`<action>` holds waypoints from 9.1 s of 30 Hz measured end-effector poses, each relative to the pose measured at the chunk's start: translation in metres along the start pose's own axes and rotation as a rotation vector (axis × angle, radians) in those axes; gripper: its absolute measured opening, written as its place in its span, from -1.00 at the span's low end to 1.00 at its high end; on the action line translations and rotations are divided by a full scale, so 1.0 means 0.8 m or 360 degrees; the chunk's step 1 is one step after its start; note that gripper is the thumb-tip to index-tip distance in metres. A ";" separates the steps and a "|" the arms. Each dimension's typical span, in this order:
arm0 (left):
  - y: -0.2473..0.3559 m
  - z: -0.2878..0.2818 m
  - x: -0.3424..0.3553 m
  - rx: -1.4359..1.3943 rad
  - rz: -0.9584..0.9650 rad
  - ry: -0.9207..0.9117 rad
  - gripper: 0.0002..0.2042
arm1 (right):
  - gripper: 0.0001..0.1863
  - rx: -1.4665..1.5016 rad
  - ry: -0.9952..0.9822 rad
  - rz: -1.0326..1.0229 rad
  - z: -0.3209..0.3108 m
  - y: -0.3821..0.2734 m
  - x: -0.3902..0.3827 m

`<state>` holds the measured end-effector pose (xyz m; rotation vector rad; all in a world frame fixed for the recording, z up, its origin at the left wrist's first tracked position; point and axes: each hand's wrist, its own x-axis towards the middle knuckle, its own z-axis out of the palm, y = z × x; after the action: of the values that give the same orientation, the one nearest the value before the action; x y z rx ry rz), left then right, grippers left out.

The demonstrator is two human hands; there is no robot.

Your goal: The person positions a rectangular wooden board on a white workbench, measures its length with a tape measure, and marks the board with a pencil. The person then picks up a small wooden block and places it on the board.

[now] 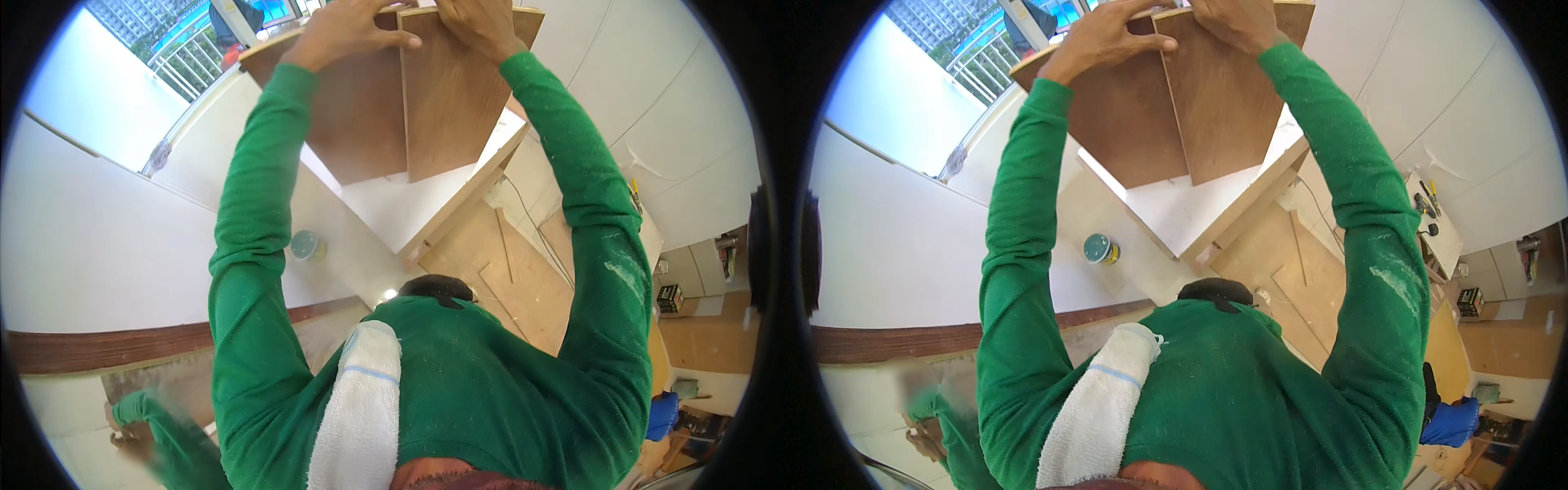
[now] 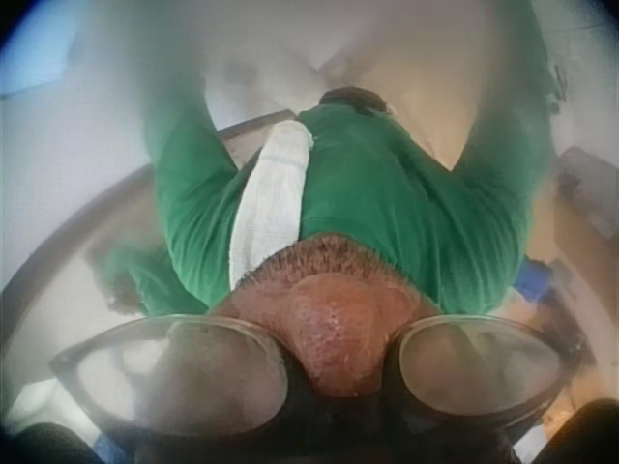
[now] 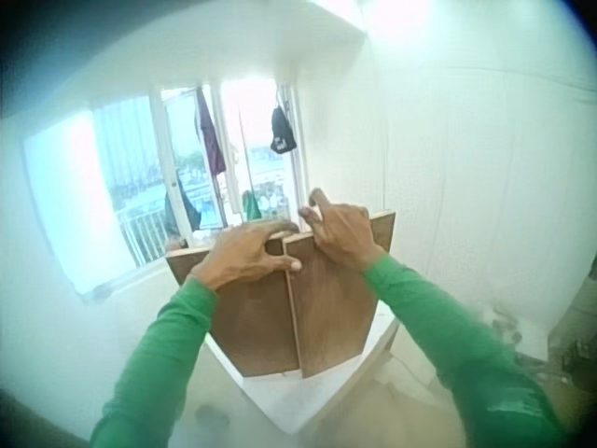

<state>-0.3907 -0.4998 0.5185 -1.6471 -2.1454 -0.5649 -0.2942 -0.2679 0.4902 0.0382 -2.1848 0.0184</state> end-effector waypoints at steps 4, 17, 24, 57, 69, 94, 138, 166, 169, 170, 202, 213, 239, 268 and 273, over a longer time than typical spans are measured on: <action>0.002 0.028 0.031 0.0041 -0.0113 0.0129 -0.33 | -0.58 0.0057 0.0164 0.0196 0.002 0.040 -0.006; -0.029 0.026 0.046 -0.0081 -0.0166 0.0045 -0.50 | -0.58 -0.0152 0.0569 -0.0099 0.042 0.078 0.001; -0.053 0.043 0.054 -0.0066 -0.0202 0.0146 -0.50 | -0.60 -0.0031 0.0622 -0.0102 0.048 0.059 0.009; -0.083 0.272 -0.290 -0.1345 -0.2450 0.1926 -0.29 | -0.34 0.1508 -0.0259 0.1534 0.315 0.142 -0.298; -0.045 0.426 -0.514 -0.1054 -0.3456 0.1918 -0.03 | -0.40 0.0821 -0.1475 0.1669 0.441 0.075 -0.377; -0.100 0.510 -0.505 -0.0727 -0.3207 0.1128 -0.41 | -0.49 0.0802 -0.1024 0.1455 0.509 0.122 -0.402; -0.005 0.459 -0.490 -0.1747 -0.2649 0.1245 -0.05 | -0.51 0.2079 -0.0940 0.2522 0.249 0.018 -0.576; -0.008 0.469 -0.480 -0.1521 -0.2619 0.1338 -0.25 | -0.41 0.2020 -0.1102 0.2618 0.252 0.035 -0.581; -0.007 0.465 -0.471 -0.1472 -0.2614 0.1397 -0.24 | -0.45 0.2060 -0.1106 0.2554 0.250 0.037 -0.578; -0.007 0.464 -0.469 -0.1489 -0.2630 0.1400 -0.24 | -0.46 0.2038 -0.1123 0.2571 0.251 0.037 -0.576; -0.013 0.473 -0.475 -0.1463 -0.2576 0.1294 -0.21 | -0.28 0.1922 -0.1294 0.2607 0.249 0.039 -0.580; -0.013 0.464 -0.465 -0.1292 -0.2511 0.1152 -0.15 | -0.29 0.2109 -0.1625 0.2724 0.223 -0.007 -0.581; -0.226 0.467 -0.488 -0.1001 -0.2608 0.1167 -0.32 | -0.06 0.0555 -0.1032 0.0803 0.508 0.042 -0.370; 0.345 0.313 -0.047 -0.3102 0.0976 -0.0289 -0.40 | -0.70 0.0370 -0.0371 0.1483 0.275 0.125 -0.500; 0.278 0.561 -0.071 -0.1140 0.0572 -0.1029 -0.54 | -0.50 0.0507 -0.1581 0.1381 0.178 0.138 -0.697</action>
<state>-0.1845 -0.2576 0.1274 -2.8611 -2.0602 -0.8303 -0.0930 -0.1497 -0.0472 -0.8888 -2.9557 1.0227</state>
